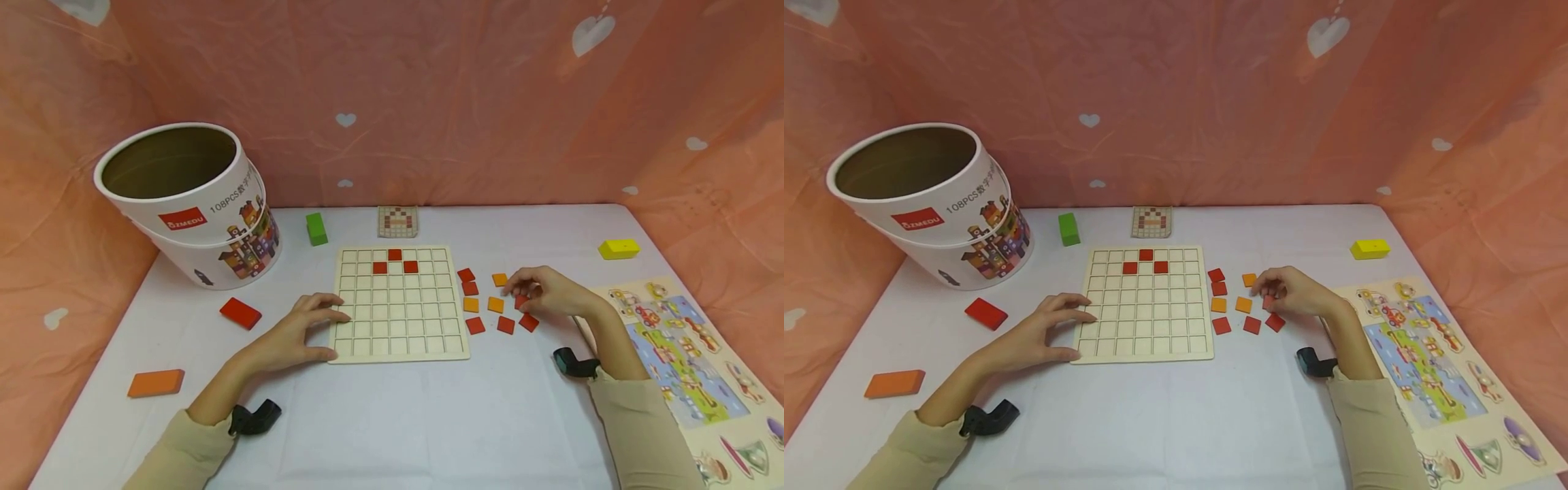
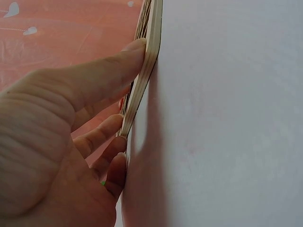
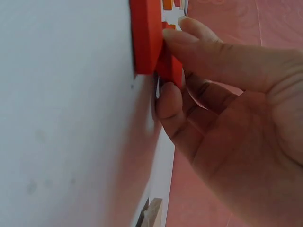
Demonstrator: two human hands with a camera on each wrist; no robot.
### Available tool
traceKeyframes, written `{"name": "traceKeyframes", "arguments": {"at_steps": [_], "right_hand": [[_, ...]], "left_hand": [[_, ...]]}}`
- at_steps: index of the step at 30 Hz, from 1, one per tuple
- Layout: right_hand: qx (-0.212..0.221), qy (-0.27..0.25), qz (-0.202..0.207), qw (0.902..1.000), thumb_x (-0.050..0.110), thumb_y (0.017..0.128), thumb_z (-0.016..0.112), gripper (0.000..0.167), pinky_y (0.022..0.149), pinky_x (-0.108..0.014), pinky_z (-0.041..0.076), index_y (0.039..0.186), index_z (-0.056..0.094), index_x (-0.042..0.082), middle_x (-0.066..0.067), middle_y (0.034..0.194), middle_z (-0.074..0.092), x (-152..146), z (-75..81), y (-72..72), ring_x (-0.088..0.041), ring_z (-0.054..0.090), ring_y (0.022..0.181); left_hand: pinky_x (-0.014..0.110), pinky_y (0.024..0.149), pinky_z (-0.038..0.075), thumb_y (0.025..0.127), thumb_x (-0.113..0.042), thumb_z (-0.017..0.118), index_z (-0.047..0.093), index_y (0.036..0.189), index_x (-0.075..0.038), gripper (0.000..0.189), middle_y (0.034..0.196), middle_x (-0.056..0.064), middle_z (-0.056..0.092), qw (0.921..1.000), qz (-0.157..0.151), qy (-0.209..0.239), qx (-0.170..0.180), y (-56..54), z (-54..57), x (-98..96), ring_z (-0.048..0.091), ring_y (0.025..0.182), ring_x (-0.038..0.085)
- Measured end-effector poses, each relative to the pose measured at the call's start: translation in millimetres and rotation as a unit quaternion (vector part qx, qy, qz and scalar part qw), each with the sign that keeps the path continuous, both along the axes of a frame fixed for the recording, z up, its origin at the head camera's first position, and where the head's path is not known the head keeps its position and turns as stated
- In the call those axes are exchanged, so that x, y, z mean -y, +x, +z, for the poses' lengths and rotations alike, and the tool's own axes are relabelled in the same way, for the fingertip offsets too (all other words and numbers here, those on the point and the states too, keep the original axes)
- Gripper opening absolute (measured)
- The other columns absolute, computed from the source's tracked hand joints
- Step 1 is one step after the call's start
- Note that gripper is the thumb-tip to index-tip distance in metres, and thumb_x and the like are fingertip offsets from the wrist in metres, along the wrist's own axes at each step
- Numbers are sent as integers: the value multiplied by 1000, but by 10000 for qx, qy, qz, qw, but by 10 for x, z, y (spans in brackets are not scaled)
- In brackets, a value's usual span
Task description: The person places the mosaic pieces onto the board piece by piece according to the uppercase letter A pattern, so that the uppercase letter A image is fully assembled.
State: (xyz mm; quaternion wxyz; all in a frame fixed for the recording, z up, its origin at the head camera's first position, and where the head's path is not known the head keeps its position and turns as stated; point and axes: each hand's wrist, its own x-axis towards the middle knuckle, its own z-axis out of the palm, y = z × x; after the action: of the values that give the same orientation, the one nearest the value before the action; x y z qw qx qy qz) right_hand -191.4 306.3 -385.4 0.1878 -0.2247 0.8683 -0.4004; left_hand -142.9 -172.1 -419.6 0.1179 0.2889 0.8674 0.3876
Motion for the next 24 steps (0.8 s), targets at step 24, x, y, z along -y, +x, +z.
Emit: {"name": "traceKeyframes", "arguments": {"at_steps": [24], "right_hand": [[-264, -546, 754, 9953, -5, 90, 64, 14, 71, -29, 49, 103, 69, -5, -12, 95, 67, 1170, 137, -427, -24, 58, 79]], "left_hand": [[61, 110, 27, 79, -20, 85, 67, 125, -15, 49, 146, 9, 42, 10000, 20, -38, 15, -7, 0, 3, 29, 136, 33]]}}
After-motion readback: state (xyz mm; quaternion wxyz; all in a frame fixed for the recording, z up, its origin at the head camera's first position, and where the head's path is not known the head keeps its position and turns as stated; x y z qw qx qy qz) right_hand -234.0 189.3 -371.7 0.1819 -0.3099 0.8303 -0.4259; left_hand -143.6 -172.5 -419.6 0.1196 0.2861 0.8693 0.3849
